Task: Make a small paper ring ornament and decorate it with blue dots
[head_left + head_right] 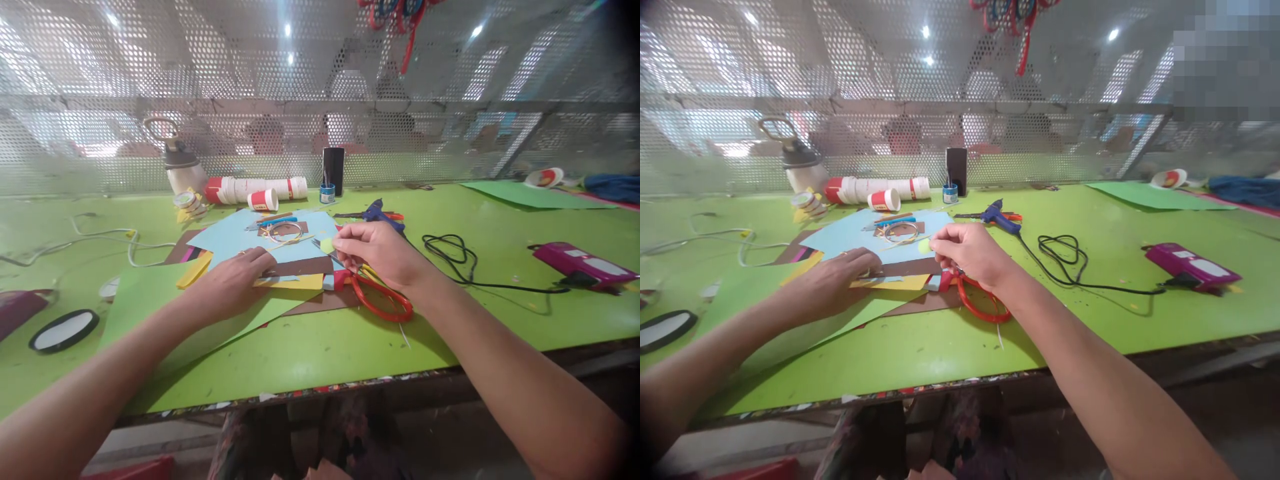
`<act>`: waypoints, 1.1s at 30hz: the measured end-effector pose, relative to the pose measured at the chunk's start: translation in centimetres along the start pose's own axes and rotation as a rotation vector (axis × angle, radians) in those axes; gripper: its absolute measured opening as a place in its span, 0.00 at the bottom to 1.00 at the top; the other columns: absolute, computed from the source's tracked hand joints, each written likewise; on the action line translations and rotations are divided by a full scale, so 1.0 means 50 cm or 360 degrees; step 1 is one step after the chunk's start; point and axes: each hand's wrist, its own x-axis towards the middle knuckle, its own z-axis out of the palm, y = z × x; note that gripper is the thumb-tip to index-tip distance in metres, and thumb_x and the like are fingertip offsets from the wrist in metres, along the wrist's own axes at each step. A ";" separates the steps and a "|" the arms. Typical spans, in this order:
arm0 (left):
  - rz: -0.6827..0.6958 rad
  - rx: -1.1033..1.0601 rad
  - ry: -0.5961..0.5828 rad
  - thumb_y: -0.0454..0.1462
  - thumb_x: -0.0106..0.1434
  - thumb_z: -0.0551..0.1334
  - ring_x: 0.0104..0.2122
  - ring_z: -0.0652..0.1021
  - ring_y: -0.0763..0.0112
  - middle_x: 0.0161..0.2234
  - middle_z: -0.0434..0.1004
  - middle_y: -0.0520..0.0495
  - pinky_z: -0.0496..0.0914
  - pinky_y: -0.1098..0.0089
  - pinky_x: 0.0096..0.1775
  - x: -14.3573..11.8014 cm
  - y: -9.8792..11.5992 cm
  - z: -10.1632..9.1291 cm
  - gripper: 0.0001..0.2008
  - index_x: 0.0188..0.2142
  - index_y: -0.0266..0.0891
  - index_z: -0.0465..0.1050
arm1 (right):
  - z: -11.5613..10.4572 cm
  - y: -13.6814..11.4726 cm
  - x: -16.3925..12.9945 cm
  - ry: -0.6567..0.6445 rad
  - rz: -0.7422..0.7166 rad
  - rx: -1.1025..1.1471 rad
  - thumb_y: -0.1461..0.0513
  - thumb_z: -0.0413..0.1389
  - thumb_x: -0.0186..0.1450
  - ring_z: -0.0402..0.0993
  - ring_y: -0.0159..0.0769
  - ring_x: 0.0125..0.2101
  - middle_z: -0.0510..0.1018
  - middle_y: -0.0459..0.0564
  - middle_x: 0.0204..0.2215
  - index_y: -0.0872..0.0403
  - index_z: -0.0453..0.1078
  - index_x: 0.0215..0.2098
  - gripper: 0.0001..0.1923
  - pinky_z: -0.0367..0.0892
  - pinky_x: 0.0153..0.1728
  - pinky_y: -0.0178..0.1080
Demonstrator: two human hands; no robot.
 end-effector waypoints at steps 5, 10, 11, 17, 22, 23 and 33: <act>0.0098 -0.0104 -0.0190 0.45 0.66 0.56 0.45 0.76 0.53 0.49 0.72 0.39 0.72 0.56 0.42 -0.036 0.035 -0.022 0.17 0.51 0.39 0.67 | 0.001 -0.001 -0.003 -0.0010 -0.0007 -0.0007 0.63 0.62 0.57 0.65 0.26 0.19 0.73 0.45 0.19 0.56 0.71 0.24 0.06 0.60 0.21 0.33; 0.0118 -0.0102 -0.0256 0.31 0.60 0.58 0.50 0.74 0.52 0.55 0.69 0.39 0.71 0.52 0.49 -0.056 0.059 -0.036 0.25 0.58 0.42 0.63 | 0.001 0.000 -0.006 -0.0019 0.0010 -0.0020 0.61 0.64 0.56 0.64 0.26 0.20 0.73 0.45 0.20 0.57 0.72 0.24 0.08 0.60 0.21 0.33; 0.0123 -0.0087 -0.0244 0.29 0.58 0.58 0.51 0.74 0.52 0.55 0.69 0.39 0.71 0.53 0.49 -0.059 0.060 -0.037 0.27 0.58 0.43 0.63 | 0.002 0.001 -0.005 -0.0022 0.0015 -0.0023 0.61 0.64 0.56 0.64 0.26 0.20 0.73 0.45 0.20 0.57 0.72 0.25 0.08 0.60 0.21 0.33; 0.0249 0.0003 -0.0025 0.25 0.58 0.55 0.47 0.76 0.57 0.54 0.72 0.39 0.73 0.60 0.45 -0.074 0.059 -0.034 0.18 0.46 0.39 0.68 | 0.003 0.007 -0.003 -0.0020 0.0032 -0.0031 0.58 0.66 0.56 0.64 0.26 0.19 0.73 0.45 0.20 0.57 0.72 0.25 0.11 0.61 0.22 0.34; 0.0350 -0.0128 0.0102 0.26 0.62 0.56 0.47 0.77 0.61 0.53 0.73 0.41 0.73 0.64 0.43 -0.076 0.047 -0.023 0.11 0.42 0.39 0.70 | 0.004 0.008 -0.003 -0.0016 0.0038 -0.0021 0.56 0.67 0.54 0.64 0.26 0.19 0.73 0.45 0.19 0.57 0.73 0.25 0.13 0.62 0.22 0.34; 0.0354 -0.0121 0.0116 0.27 0.62 0.56 0.46 0.77 0.61 0.53 0.73 0.41 0.73 0.64 0.43 -0.076 0.045 -0.019 0.10 0.41 0.39 0.70 | 0.004 0.008 -0.003 -0.0014 0.0039 -0.0017 0.55 0.68 0.54 0.64 0.26 0.19 0.73 0.45 0.19 0.57 0.73 0.25 0.14 0.62 0.22 0.34; 0.0349 -0.0074 0.0163 0.34 0.65 0.59 0.51 0.75 0.55 0.62 0.63 0.39 0.74 0.60 0.43 -0.073 0.056 0.001 0.04 0.41 0.40 0.69 | 0.001 0.007 -0.001 0.0010 0.0003 -0.0014 0.58 0.66 0.54 0.64 0.26 0.19 0.74 0.45 0.20 0.56 0.72 0.25 0.11 0.61 0.20 0.33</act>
